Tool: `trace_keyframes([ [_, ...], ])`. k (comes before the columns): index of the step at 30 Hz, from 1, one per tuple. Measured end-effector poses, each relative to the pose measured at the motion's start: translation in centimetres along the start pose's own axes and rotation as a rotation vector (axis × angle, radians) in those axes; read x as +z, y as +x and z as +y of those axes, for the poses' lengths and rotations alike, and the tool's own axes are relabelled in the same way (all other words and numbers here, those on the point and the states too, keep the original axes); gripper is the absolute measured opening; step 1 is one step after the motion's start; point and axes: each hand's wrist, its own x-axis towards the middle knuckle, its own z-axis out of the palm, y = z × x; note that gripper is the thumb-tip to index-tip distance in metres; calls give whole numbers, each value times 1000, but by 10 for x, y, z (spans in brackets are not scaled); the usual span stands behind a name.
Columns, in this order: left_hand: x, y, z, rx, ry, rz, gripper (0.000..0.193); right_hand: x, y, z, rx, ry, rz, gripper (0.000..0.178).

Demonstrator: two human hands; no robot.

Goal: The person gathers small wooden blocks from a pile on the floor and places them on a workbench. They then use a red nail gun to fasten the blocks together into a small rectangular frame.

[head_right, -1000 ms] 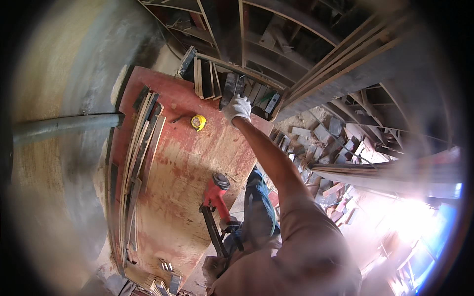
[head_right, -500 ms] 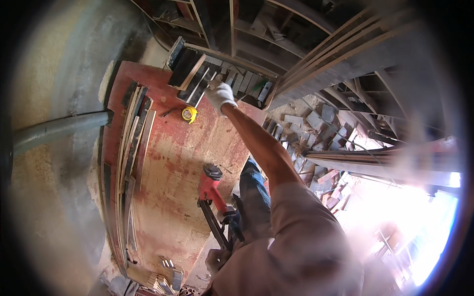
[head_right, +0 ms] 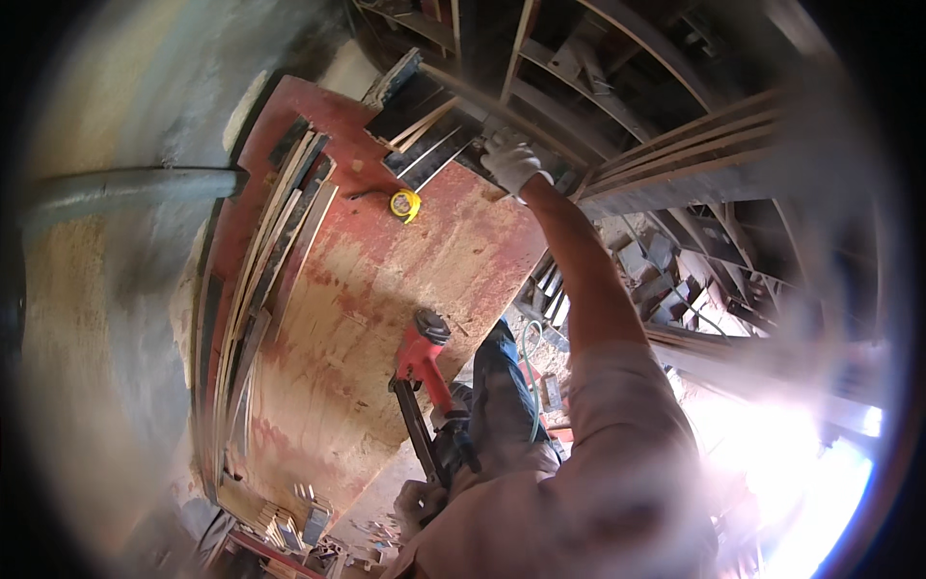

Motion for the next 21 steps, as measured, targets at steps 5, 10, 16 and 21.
trace_keyframes([
  [5, -15, 31, 32, -426, -58, -199, 16, -32, -22, -45, 432, 774, 388, 32],
  [10, -55, 90, 73, -234, -282, 168, 42, -127, -92, -161, 333, 1778, -140, 37],
  [16, -45, 148, 85, -99, -991, 89, 49, -197, -176, -287, 25, 1735, -320, 32],
  [21, -42, 124, 84, -242, -1296, 80, 34, -200, -200, -321, 90, 1514, -115, 24],
])
